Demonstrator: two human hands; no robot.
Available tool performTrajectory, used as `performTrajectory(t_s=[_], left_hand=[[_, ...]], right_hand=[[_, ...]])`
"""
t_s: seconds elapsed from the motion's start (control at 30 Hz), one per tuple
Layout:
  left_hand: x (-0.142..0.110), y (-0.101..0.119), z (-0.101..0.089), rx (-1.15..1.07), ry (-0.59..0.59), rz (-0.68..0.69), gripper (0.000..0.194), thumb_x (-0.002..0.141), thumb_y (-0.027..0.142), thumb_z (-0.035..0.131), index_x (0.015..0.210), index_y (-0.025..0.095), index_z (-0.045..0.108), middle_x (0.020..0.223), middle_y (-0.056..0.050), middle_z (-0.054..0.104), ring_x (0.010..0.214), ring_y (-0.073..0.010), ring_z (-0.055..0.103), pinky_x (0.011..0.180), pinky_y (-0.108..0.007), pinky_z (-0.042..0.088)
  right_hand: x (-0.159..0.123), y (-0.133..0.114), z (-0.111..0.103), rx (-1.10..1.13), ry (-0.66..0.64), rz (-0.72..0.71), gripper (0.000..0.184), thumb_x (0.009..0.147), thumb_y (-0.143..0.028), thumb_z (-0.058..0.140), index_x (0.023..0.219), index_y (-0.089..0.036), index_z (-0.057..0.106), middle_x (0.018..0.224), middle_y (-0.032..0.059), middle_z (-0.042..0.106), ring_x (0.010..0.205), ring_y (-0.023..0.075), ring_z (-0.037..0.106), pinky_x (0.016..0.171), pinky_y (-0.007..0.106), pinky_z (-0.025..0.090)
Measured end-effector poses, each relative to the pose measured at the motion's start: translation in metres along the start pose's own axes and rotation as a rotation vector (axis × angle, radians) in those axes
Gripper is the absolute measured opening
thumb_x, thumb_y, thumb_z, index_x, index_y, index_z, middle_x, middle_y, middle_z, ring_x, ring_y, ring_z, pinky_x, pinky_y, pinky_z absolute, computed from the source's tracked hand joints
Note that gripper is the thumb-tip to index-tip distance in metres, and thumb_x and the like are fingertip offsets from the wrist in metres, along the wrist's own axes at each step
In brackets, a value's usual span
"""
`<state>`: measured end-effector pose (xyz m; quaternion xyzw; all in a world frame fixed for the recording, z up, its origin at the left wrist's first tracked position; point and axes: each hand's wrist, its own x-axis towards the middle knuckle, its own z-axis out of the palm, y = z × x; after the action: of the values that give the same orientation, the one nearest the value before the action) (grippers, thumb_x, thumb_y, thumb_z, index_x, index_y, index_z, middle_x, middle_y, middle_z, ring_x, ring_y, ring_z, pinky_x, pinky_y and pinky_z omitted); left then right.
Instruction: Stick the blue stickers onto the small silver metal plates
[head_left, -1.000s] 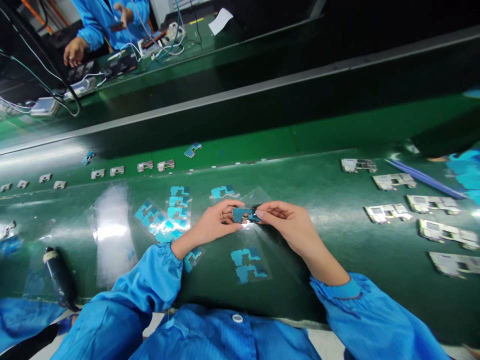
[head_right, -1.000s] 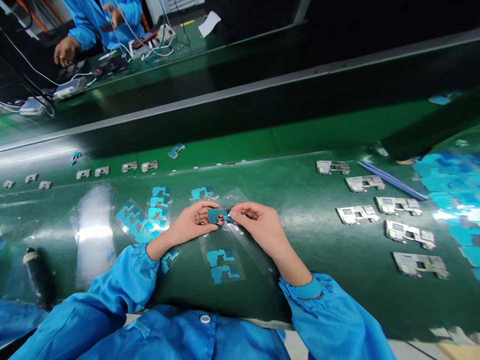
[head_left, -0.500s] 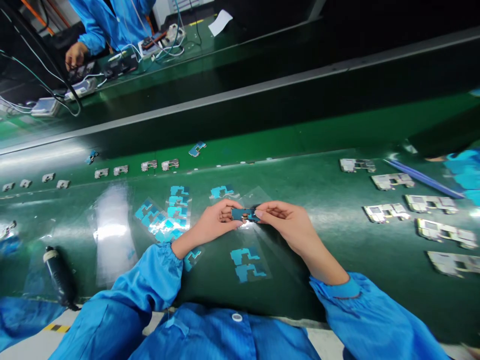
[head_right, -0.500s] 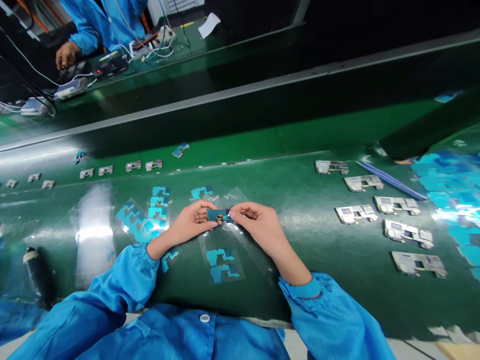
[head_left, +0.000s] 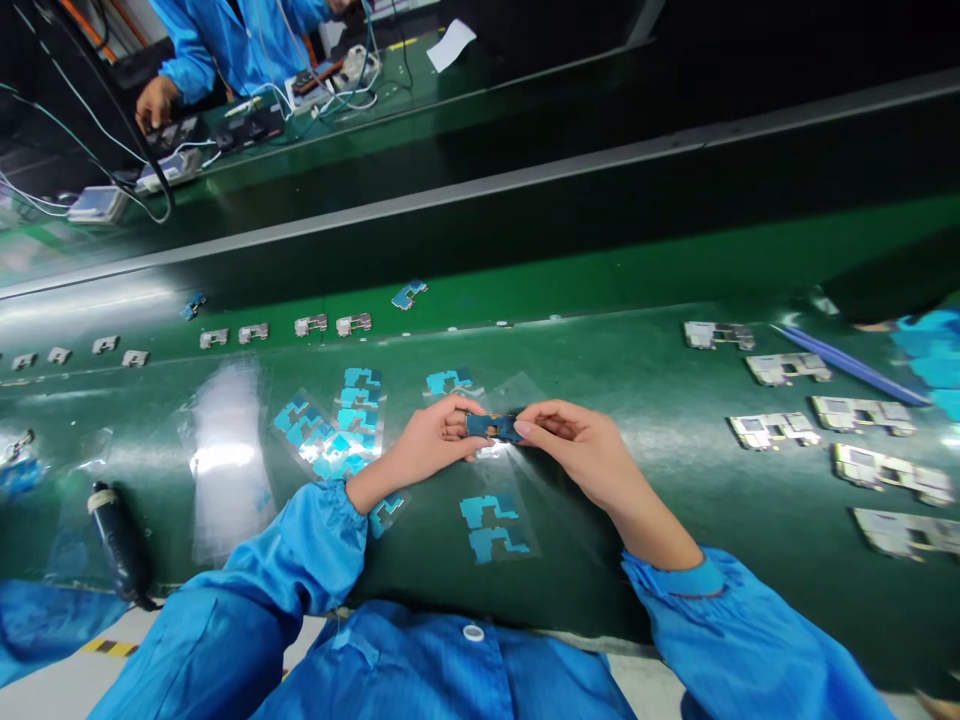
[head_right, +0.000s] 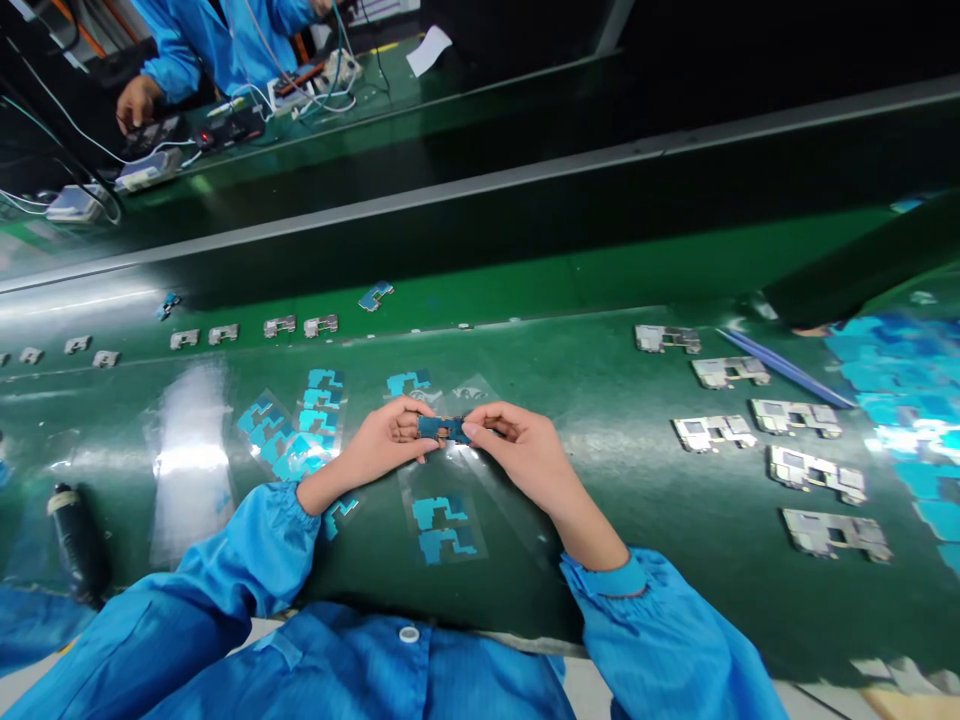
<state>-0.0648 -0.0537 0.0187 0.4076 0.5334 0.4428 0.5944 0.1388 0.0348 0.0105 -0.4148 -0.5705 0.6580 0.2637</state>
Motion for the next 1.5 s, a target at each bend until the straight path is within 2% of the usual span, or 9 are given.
performTrajectory(t_s=[0.2, 0.4, 0.7, 0.87, 1.0, 1.13, 1.33, 1.5], left_hand=[[0.003, -0.009, -0.001, -0.093, -0.013, -0.002, 0.046, 0.077, 0.033, 0.082, 0.112, 0.016, 0.057, 0.088, -0.006, 0.070, 0.078, -0.0193, 0.072, 0.066, -0.029, 0.058], [0.004, -0.016, -0.001, -0.141, -0.019, 0.004, 0.051, 0.073, 0.032, 0.085, 0.114, 0.017, 0.059, 0.097, -0.007, 0.072, 0.085, -0.0210, 0.073, 0.070, -0.031, 0.061], [0.003, -0.012, 0.000, -0.116, -0.041, 0.025, 0.043, 0.076, 0.031, 0.082, 0.108, 0.018, 0.058, 0.093, -0.004, 0.071, 0.083, -0.0183, 0.072, 0.072, -0.031, 0.061], [0.001, -0.005, 0.000, -0.069, -0.036, 0.018, 0.044, 0.075, 0.029, 0.082, 0.111, 0.018, 0.058, 0.090, -0.003, 0.070, 0.073, -0.0141, 0.070, 0.071, -0.029, 0.060], [0.000, -0.004, 0.000, -0.050, -0.043, 0.022, 0.045, 0.076, 0.028, 0.082, 0.112, 0.018, 0.058, 0.090, -0.003, 0.069, 0.075, -0.0144, 0.071, 0.074, -0.029, 0.059], [-0.001, -0.003, 0.000, -0.012, -0.031, 0.008, 0.043, 0.076, 0.028, 0.082, 0.110, 0.018, 0.058, 0.082, 0.000, 0.068, 0.071, -0.0140, 0.070, 0.070, -0.027, 0.056], [-0.001, 0.004, 0.002, 0.008, 0.000, -0.028, 0.043, 0.075, 0.029, 0.082, 0.109, 0.018, 0.058, 0.079, 0.000, 0.068, 0.071, -0.0148, 0.070, 0.071, -0.029, 0.056], [-0.001, 0.004, 0.001, 0.020, 0.006, -0.025, 0.041, 0.076, 0.026, 0.081, 0.109, 0.017, 0.058, 0.075, 0.001, 0.066, 0.070, -0.0145, 0.070, 0.068, -0.027, 0.055]], right_hand=[[-0.002, -0.007, -0.002, -0.030, -0.017, -0.032, 0.033, 0.070, -0.051, 0.083, 0.077, -0.021, 0.072, 0.080, 0.0045, 0.071, 0.073, 0.0181, 0.063, 0.071, 0.031, 0.053], [-0.002, -0.002, -0.003, -0.015, 0.022, 0.020, 0.033, 0.066, -0.049, 0.086, 0.078, -0.021, 0.074, 0.076, 0.0037, 0.072, 0.070, 0.0160, 0.063, 0.067, 0.027, 0.052], [-0.002, 0.001, -0.002, 0.010, 0.054, 0.080, 0.033, 0.064, -0.049, 0.088, 0.078, -0.022, 0.076, 0.075, 0.0040, 0.073, 0.069, 0.0160, 0.063, 0.066, 0.028, 0.054], [-0.001, 0.003, -0.001, 0.014, 0.060, 0.087, 0.033, 0.064, -0.049, 0.088, 0.081, -0.021, 0.077, 0.075, 0.0044, 0.073, 0.068, 0.0162, 0.064, 0.066, 0.029, 0.055], [-0.002, -0.002, 0.001, 0.018, 0.068, 0.095, 0.035, 0.063, -0.050, 0.087, 0.078, -0.021, 0.077, 0.075, 0.0049, 0.073, 0.068, 0.0174, 0.066, 0.066, 0.031, 0.056], [-0.002, -0.004, 0.002, 0.021, 0.066, 0.095, 0.034, 0.062, -0.050, 0.087, 0.078, -0.021, 0.076, 0.076, 0.0046, 0.074, 0.067, 0.0172, 0.066, 0.067, 0.031, 0.056], [-0.002, -0.001, 0.000, -0.011, 0.059, 0.080, 0.032, 0.066, -0.048, 0.085, 0.080, -0.020, 0.076, 0.078, 0.0060, 0.075, 0.073, 0.0192, 0.068, 0.071, 0.033, 0.057], [-0.002, 0.000, 0.001, 0.010, 0.068, 0.088, 0.035, 0.064, -0.050, 0.086, 0.078, -0.020, 0.076, 0.079, 0.0066, 0.075, 0.074, 0.0200, 0.068, 0.073, 0.034, 0.057]])
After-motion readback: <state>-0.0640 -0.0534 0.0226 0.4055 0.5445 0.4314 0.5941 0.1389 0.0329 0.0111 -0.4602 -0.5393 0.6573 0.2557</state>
